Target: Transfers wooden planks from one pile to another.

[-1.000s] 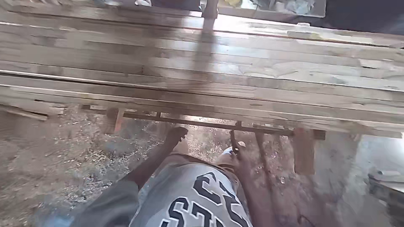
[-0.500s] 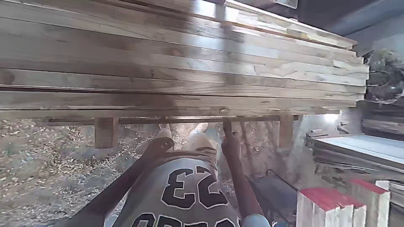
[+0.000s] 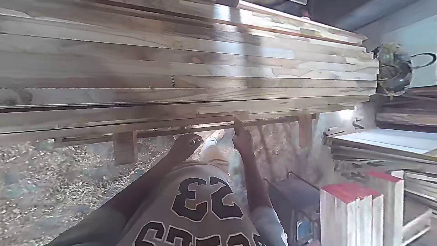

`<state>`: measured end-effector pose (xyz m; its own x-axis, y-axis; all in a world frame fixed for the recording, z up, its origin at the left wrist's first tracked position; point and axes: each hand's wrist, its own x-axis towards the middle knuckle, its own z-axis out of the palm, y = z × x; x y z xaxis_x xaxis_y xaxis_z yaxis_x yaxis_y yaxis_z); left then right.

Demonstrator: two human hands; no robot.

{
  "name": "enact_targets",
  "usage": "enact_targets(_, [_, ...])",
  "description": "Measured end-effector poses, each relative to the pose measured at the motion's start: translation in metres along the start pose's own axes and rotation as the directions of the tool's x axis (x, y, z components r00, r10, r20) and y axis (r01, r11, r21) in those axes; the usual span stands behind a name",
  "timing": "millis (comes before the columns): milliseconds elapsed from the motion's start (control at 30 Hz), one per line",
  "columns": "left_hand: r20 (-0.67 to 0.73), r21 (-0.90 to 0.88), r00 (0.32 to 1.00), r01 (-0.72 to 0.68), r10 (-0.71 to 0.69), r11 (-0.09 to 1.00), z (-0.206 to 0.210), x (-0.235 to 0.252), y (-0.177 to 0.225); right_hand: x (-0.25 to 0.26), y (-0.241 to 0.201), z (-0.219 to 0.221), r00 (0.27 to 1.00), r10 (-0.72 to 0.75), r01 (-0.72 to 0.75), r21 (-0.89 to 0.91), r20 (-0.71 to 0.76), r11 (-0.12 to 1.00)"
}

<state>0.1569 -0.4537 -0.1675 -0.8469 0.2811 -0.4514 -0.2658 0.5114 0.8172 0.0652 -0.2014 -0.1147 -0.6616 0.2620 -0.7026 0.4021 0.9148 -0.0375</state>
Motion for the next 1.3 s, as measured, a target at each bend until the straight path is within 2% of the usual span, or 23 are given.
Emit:
enact_targets(67, [-0.056,0.132,0.989,-0.125,0.134,0.983,-0.009,-0.001,0.010,-0.002,0.010,-0.006,0.998,-0.022,0.019,0.064,0.054,0.998])
enact_targets(167, [-0.114,0.301,0.907,-0.357,0.405,0.885,-0.028,0.012,0.036,-0.006,0.038,-0.006,0.998,-0.031,0.011,0.312,0.058,0.950])
enact_targets(233, [-0.011,0.412,0.859,-0.463,0.512,0.785,-0.037,0.040,0.058,-0.009,0.062,0.000,1.000,0.000,-0.012,0.509,0.025,0.860])
enact_targets(333, [0.228,0.559,0.803,-0.571,0.551,0.601,-0.037,0.095,0.088,-0.016,0.091,0.011,1.000,0.010,0.003,0.717,-0.014,0.697])
enact_targets(367, [0.326,0.626,0.813,-0.568,0.482,0.534,-0.039,0.108,0.102,-0.018,0.100,0.014,0.999,0.008,0.021,0.750,-0.035,0.661])
enact_targets(400, [0.419,0.680,0.837,-0.546,0.351,0.489,-0.041,0.114,0.125,-0.020,0.110,0.015,0.999,0.010,0.029,0.774,-0.045,0.633])
enact_targets(433, [0.446,0.709,0.850,-0.527,0.281,0.469,-0.040,0.120,0.137,-0.021,0.121,0.017,0.999,0.016,0.030,0.793,-0.050,0.608])
enact_targets(500, [0.403,0.729,0.865,-0.502,0.299,0.466,-0.035,0.123,0.140,-0.019,0.144,0.024,0.998,0.035,0.021,0.831,-0.049,0.556])
enact_targets(567, [0.332,0.775,0.847,-0.496,0.414,0.393,-0.023,0.138,0.114,-0.013,0.167,0.031,0.998,0.058,-0.007,0.864,-0.026,0.503])
enact_targets(600, [0.296,0.793,0.856,-0.468,0.425,0.389,-0.017,0.142,0.106,-0.010,0.178,0.034,0.997,0.074,-0.027,0.882,-0.008,0.470])
enact_targets(700, [0.223,0.811,0.908,-0.375,0.354,0.449,-0.003,0.137,0.105,-0.003,0.209,0.035,0.996,0.094,-0.035,0.937,0.002,0.348])
enact_targets(767, [0.197,0.844,0.939,-0.309,0.283,0.437,0.003,0.132,0.114,0.004,0.228,0.030,0.996,0.091,-0.020,0.960,-0.005,0.278])
enact_targets(800, [0.166,0.880,0.935,-0.284,0.312,0.381,0.009,0.130,0.112,0.008,0.238,0.027,0.996,0.086,-0.012,0.969,-0.010,0.247])
enact_targets(867, [0.070,0.943,0.878,-0.213,0.473,0.257,0.024,0.136,0.092,0.016,0.258,0.019,0.996,0.082,0.006,0.986,-0.020,0.167])
enact_targets(933, [-0.035,0.952,0.882,-0.112,0.469,0.283,0.040,0.143,0.094,0.025,0.276,0.010,0.995,0.090,0.043,0.994,-0.052,0.096])
enact_targets(1033, [-0.137,0.905,0.917,-0.038,0.375,0.424,0.056,0.156,0.107,0.038,0.296,-0.004,0.991,0.105,0.086,0.996,-0.089,0.025])
enact_targets(1100, [-0.134,0.876,0.921,-0.061,0.365,0.478,0.066,0.157,0.105,0.043,0.308,-0.010,0.987,0.109,0.122,0.993,-0.121,0.000])
enact_targets(1233, [-0.091,0.750,0.930,-0.170,0.355,0.639,0.095,0.124,0.104,0.040,0.333,-0.014,0.968,0.120,0.227,0.973,-0.221,-0.036])
enact_targets(1300, [-0.023,0.673,0.949,-0.219,0.315,0.706,0.116,0.102,0.095,0.037,0.346,-0.007,0.956,0.142,0.266,0.963,-0.258,-0.038])
